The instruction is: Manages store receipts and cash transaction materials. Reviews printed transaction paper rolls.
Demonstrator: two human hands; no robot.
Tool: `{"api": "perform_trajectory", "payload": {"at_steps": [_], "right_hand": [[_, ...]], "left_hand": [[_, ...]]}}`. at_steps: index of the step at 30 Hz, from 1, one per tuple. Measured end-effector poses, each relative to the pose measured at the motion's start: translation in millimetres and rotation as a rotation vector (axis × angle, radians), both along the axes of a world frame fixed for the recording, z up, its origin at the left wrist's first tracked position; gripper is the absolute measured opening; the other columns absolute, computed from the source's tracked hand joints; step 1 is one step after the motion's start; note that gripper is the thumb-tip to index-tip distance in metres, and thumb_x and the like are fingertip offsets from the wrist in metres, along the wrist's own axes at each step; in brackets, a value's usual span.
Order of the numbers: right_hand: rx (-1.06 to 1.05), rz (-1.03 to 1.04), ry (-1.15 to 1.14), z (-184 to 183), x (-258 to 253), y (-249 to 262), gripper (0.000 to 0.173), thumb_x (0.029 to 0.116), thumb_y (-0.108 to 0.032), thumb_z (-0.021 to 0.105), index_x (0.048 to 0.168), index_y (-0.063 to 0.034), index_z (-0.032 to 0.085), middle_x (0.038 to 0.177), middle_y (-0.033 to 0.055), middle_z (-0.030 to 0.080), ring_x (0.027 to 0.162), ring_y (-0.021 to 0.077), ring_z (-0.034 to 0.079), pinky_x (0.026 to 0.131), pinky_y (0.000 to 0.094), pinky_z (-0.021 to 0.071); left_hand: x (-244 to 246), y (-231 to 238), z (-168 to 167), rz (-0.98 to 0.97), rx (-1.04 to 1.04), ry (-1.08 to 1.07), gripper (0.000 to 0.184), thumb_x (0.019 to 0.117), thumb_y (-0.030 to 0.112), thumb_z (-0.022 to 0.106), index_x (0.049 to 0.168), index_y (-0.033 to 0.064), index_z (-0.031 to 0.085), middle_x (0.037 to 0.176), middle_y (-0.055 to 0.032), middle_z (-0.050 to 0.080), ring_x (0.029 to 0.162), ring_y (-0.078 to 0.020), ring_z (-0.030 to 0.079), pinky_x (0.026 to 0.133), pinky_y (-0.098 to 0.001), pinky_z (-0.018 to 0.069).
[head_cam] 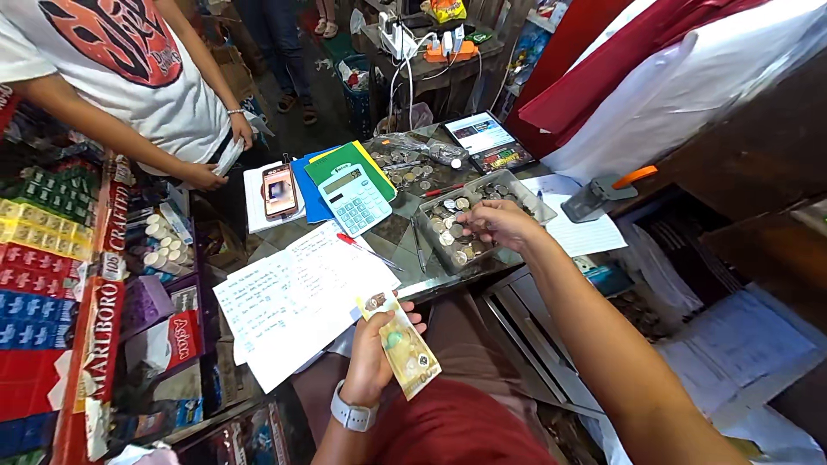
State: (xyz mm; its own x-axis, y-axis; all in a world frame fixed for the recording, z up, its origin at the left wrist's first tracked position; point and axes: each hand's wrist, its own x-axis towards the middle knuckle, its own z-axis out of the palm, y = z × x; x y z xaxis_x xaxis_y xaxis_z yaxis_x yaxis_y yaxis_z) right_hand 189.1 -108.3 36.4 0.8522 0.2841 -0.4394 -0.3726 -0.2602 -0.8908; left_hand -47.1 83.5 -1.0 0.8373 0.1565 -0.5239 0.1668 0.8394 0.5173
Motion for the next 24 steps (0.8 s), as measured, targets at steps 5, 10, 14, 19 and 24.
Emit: {"api": "perform_trajectory", "payload": {"at_steps": [5,10,14,19,24], "right_hand": [[-0.465,0.245,-0.444,-1.5,4.0,8.6,0.015,0.0940,-0.014,0.076,0.099,-0.0002,0.073,0.089,0.0150,0.069,0.080,0.0258,0.063,0.077,0.0486,0.0522],[-0.728,0.349,-0.506,-13.6,4.5,10.4,0.029,0.0881,-0.022,0.083,0.103,0.0006,0.072,0.111,0.0227,0.067,0.106,0.0407,0.064,0.092,0.0633,0.0497],[-0.657,0.291,-0.505,-16.6,4.9,-0.1,0.018,0.0906,-0.013,0.078,0.091,0.0031,0.070,0.093,0.0216,0.068,0.093,0.0377,0.065,0.085,0.0595,0.0500],[-0.621,0.317,-0.554,-22.4,-0.8,-0.2,0.032,0.0915,-0.019,0.079,0.118,-0.0021,0.072,0.110,0.0204,0.069,0.101,0.0363,0.065,0.093,0.0580,0.0507],[-0.479,0.220,-0.518,-19.6,1.7,-5.8,0.018,0.0928,-0.013,0.077,0.098,0.0021,0.069,0.098,0.0195,0.067,0.091,0.0315,0.064,0.083,0.0530,0.0521]], "left_hand": [[1.6,0.0,3.4,0.011,0.020,0.022,0.033,0.1000,-0.001,0.035,0.129,-0.0016,0.051,0.096,-0.0188,0.074,0.080,-0.0304,0.075,0.074,-0.0455,0.0639],[-0.6,0.3,1.8,0.011,0.022,0.016,0.033,0.1002,0.000,0.035,0.128,-0.0019,0.052,0.096,-0.0191,0.074,0.081,-0.0309,0.076,0.074,-0.0467,0.0637],[-1.1,-0.1,-0.2,-0.001,0.024,0.007,0.033,0.1002,0.000,0.035,0.129,-0.0011,0.051,0.096,-0.0179,0.074,0.081,-0.0302,0.076,0.075,-0.0463,0.0638],[0.0,-2.5,-2.2,-0.016,0.015,0.004,0.033,0.1001,0.000,0.035,0.129,-0.0009,0.051,0.096,-0.0184,0.074,0.081,-0.0309,0.076,0.075,-0.0467,0.0639],[-1.3,-2.0,-3.6,-0.008,0.005,0.016,0.033,0.1001,0.000,0.035,0.128,-0.0012,0.052,0.096,-0.0185,0.074,0.080,-0.0306,0.076,0.075,-0.0470,0.0638]]}}
